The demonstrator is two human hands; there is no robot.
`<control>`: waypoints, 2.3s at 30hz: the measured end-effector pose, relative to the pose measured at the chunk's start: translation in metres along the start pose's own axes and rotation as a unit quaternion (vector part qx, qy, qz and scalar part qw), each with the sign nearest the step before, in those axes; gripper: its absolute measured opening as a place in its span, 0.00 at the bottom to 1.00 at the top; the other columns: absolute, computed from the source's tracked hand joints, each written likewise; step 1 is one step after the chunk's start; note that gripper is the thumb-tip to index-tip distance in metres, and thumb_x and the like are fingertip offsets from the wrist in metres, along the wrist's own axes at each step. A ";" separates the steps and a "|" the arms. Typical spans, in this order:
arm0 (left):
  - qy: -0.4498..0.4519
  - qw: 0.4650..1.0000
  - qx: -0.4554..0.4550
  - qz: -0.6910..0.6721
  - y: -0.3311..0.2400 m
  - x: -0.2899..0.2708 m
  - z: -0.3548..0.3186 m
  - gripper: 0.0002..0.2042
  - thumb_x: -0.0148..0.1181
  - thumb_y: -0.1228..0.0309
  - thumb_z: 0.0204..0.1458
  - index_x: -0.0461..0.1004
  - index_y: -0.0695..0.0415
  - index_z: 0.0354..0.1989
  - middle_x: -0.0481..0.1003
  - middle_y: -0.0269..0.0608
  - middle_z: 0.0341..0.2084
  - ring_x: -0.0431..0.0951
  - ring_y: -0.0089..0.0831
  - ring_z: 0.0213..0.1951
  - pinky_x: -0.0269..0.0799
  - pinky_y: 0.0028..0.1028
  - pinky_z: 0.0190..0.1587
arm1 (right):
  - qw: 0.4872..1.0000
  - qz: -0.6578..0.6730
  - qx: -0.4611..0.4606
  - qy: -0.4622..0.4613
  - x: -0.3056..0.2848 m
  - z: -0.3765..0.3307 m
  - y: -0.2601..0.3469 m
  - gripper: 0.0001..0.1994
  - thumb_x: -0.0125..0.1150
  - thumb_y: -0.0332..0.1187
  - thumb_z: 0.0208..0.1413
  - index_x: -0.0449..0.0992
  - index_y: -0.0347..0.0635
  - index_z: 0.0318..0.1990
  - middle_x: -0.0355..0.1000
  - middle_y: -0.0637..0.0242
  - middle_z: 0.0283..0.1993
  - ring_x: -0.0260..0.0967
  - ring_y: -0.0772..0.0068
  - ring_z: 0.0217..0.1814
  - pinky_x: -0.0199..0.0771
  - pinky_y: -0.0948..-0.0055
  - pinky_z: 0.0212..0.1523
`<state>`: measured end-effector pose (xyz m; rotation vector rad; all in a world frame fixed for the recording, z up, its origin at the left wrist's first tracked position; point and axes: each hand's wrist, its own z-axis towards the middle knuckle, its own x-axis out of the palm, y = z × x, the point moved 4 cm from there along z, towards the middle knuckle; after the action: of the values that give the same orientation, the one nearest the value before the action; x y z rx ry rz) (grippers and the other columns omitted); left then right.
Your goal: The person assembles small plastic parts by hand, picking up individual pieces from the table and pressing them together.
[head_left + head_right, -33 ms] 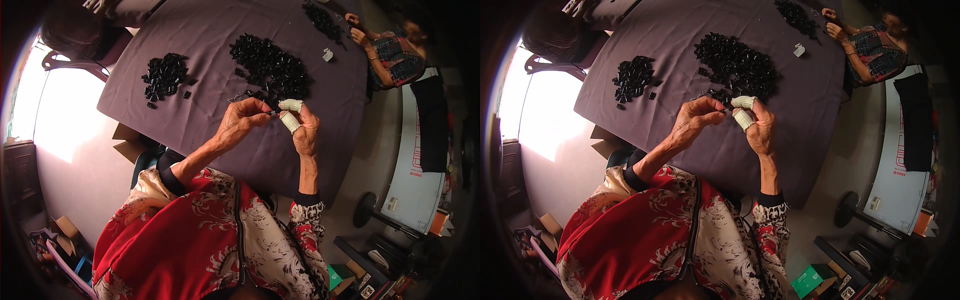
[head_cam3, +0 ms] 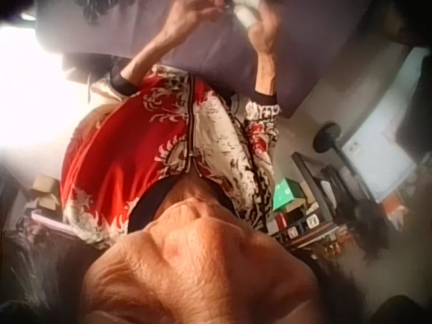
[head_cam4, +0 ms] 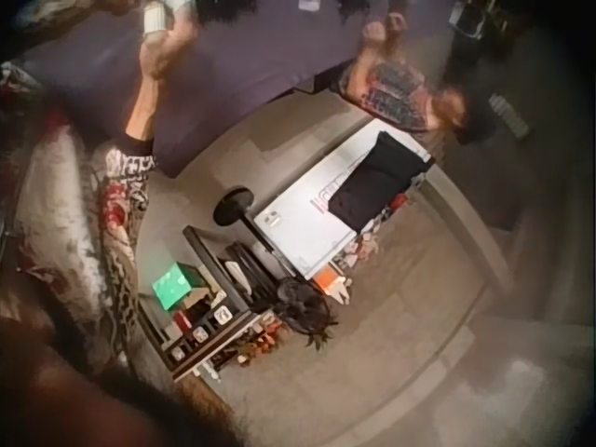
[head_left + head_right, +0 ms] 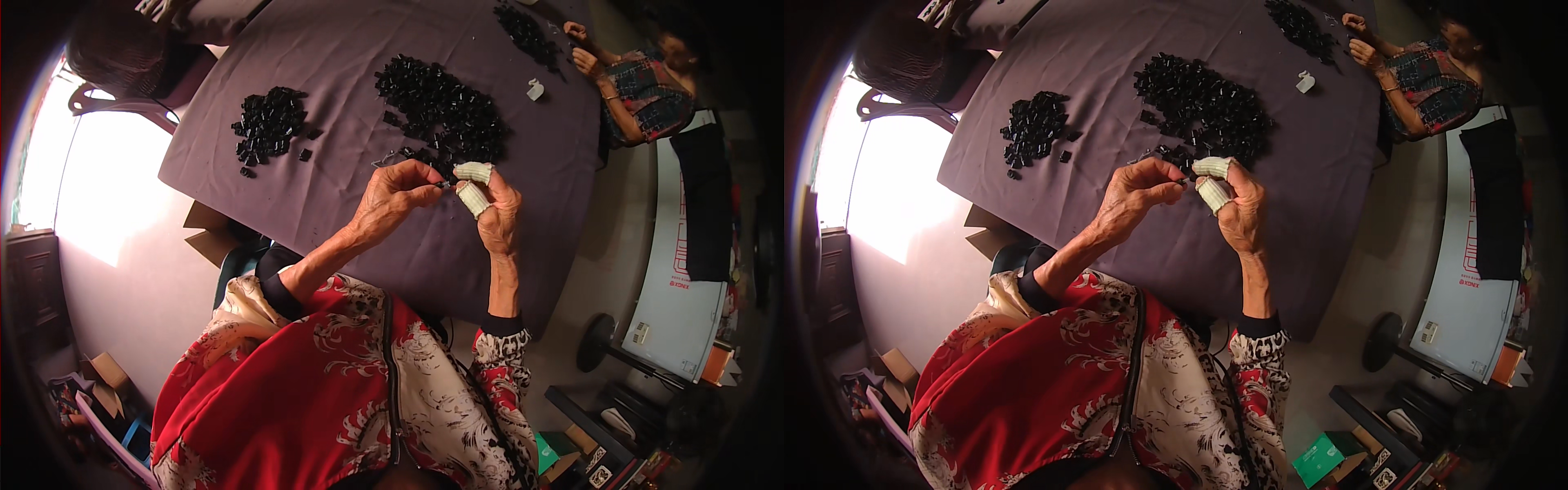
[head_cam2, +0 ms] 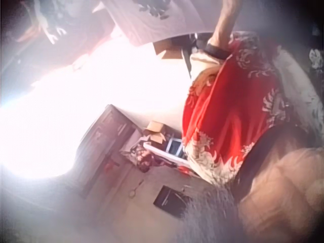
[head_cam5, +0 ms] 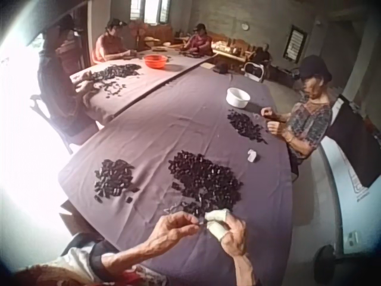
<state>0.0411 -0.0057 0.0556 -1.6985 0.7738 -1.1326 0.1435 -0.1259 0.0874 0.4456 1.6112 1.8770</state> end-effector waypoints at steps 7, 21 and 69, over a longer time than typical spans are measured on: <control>-0.001 1.000 0.000 -0.003 0.001 -0.001 0.001 0.07 0.59 0.76 0.48 0.72 0.62 0.35 0.72 0.32 0.26 0.70 0.19 0.30 0.67 0.21 0.37 | 0.977 -0.191 -0.096 0.019 0.005 0.006 0.014 0.11 0.50 0.19 0.47 0.74 0.33 0.39 0.72 0.64 0.33 0.70 0.72 0.33 0.69 0.78 0.37; -0.029 1.000 -0.003 0.006 0.003 -0.006 0.002 0.07 0.58 0.75 0.48 0.73 0.64 0.34 0.73 0.34 0.24 0.70 0.18 0.28 0.67 0.20 0.33 | 0.965 -0.237 -0.109 0.021 0.018 0.010 0.012 0.13 0.50 0.16 0.39 0.73 0.34 0.35 0.70 0.61 0.31 0.70 0.63 0.32 0.69 0.72 0.34; -0.029 0.995 -0.077 -0.062 0.024 -0.010 0.004 0.09 0.59 0.67 0.50 0.74 0.62 0.33 0.75 0.34 0.27 0.73 0.21 0.32 0.68 0.23 0.39 | 0.815 -0.529 -0.233 0.044 0.041 0.009 0.001 0.14 0.63 0.38 0.43 0.65 0.39 0.25 0.63 0.63 0.25 0.63 0.62 0.29 0.61 0.65 0.35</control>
<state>0.0407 -0.0052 0.0294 -1.9221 0.7438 -1.1251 0.1180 -0.0925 0.0846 -0.6573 0.9899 1.2880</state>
